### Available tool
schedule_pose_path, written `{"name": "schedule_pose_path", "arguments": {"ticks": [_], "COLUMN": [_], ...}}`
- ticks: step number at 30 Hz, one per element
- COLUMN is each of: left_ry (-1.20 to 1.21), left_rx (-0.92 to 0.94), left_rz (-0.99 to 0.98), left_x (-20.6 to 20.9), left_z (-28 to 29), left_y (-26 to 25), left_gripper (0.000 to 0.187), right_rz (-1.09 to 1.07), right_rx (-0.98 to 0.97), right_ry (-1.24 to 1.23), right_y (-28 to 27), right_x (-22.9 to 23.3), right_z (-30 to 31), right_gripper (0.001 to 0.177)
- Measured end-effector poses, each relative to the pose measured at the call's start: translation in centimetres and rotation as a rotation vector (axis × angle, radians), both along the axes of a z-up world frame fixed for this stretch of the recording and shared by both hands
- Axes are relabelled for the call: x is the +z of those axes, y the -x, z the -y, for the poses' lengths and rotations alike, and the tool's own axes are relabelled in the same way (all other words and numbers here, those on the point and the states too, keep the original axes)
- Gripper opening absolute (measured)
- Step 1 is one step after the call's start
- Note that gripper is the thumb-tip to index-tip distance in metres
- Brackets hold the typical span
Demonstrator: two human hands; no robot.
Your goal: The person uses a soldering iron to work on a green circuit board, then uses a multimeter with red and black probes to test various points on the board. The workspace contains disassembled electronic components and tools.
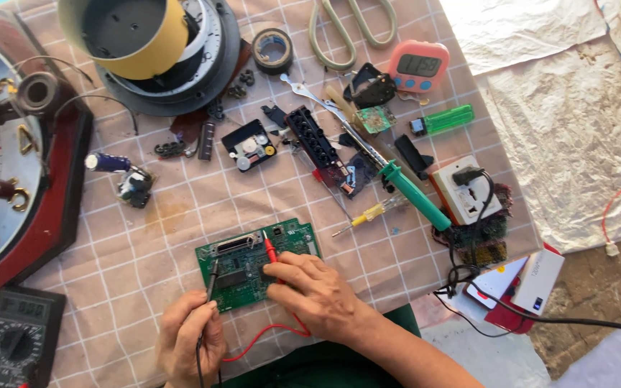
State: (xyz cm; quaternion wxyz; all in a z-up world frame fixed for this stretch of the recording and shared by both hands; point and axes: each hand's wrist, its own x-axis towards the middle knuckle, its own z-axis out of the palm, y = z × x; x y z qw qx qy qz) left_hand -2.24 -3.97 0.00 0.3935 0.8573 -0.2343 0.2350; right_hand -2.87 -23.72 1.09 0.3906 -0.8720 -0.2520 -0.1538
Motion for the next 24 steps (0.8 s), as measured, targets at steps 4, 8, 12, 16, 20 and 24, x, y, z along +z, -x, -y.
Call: {"name": "schedule_pose_path", "arguments": {"ticks": [4,8,12,16,20,24], "left_ry": [-0.008,-0.077,-0.147,-0.201,-0.096,-0.034], "left_rx": [-0.050,-0.084,-0.126,-0.149,-0.090,-0.068], "left_rz": [0.039,0.030,0.028,-0.031,-0.108,-0.099], "left_x": [-0.9,-1.7,-1.9,-1.4,-0.6,-0.5], "left_z": [-0.8,-1.6,-2.1,-2.2,-1.2,-1.2], "left_y": [0.3,0.4,0.4,0.6,0.8,0.8], "left_gripper": [0.008,0.008,0.008,0.013,0.013,0.013], "right_rz": [0.007,0.058,0.098,0.094,0.069,0.123], "right_rx": [0.001,-0.023,-0.053,-0.029,0.056,-0.041], "right_ry": [0.010,0.124,0.199,0.105,-0.066,-0.214], "right_y": [-0.1,-0.5,-0.5,-0.2,0.4,0.6], "right_x": [0.3,0.7,0.7,0.5,-0.1,0.6], "right_z": [0.1,0.0,-0.1,0.2,0.6,0.6], "right_gripper": [0.016,0.011,0.009,0.009,0.016,0.017]}}
